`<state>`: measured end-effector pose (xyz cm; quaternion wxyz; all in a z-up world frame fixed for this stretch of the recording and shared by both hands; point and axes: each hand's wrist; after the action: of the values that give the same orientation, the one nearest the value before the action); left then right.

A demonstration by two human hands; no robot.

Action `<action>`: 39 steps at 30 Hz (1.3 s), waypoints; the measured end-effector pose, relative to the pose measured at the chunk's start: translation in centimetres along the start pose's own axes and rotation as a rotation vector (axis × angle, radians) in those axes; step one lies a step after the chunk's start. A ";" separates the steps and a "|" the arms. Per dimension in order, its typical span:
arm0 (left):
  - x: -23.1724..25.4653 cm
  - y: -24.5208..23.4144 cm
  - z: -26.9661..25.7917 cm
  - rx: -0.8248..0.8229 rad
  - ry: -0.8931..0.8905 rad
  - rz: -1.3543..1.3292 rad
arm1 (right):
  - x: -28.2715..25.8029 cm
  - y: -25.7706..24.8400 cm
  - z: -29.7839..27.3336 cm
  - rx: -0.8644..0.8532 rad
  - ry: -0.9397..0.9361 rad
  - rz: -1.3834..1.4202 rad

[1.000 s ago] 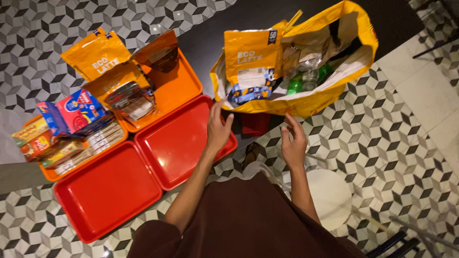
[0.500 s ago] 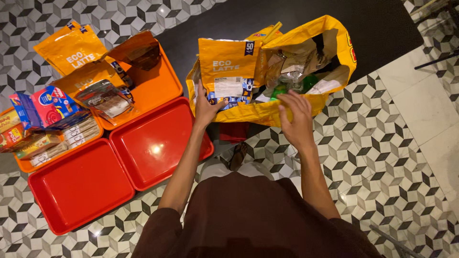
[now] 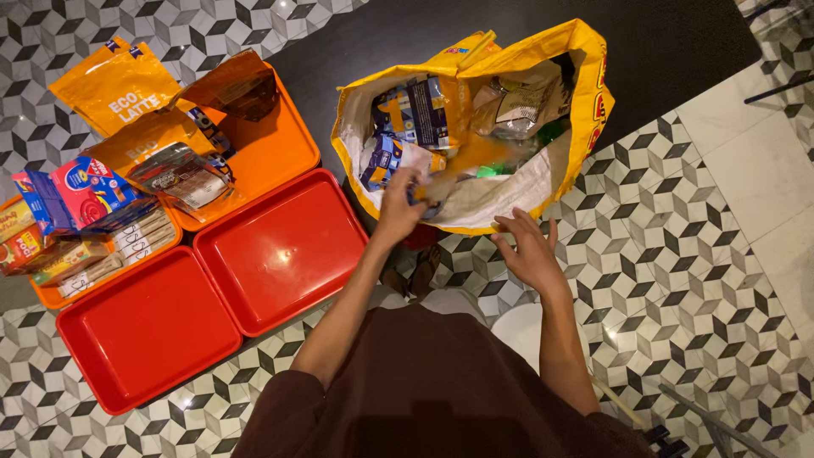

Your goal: The person takes various snack packages and drink pouches out of a yellow shopping bag and arranges them into plastic trays on a table.

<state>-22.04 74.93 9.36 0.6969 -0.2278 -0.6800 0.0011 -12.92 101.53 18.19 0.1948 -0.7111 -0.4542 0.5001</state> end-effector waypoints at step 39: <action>-3.8 -1.8 5.9 -0.208 0.092 0.367 | -5.9 -3.0 4.0 0.348 -0.245 0.138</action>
<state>-28.52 73.97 6.14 0.6879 -0.4185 -0.5911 0.0475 -18.31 97.44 21.83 0.2232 -0.6302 -0.3314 0.6657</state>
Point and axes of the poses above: each hand's wrist, its own z-axis towards the middle knuckle, its own y-axis out of the palm, x = y × z, and after that the axes turned 11 degrees about -x, right-handed
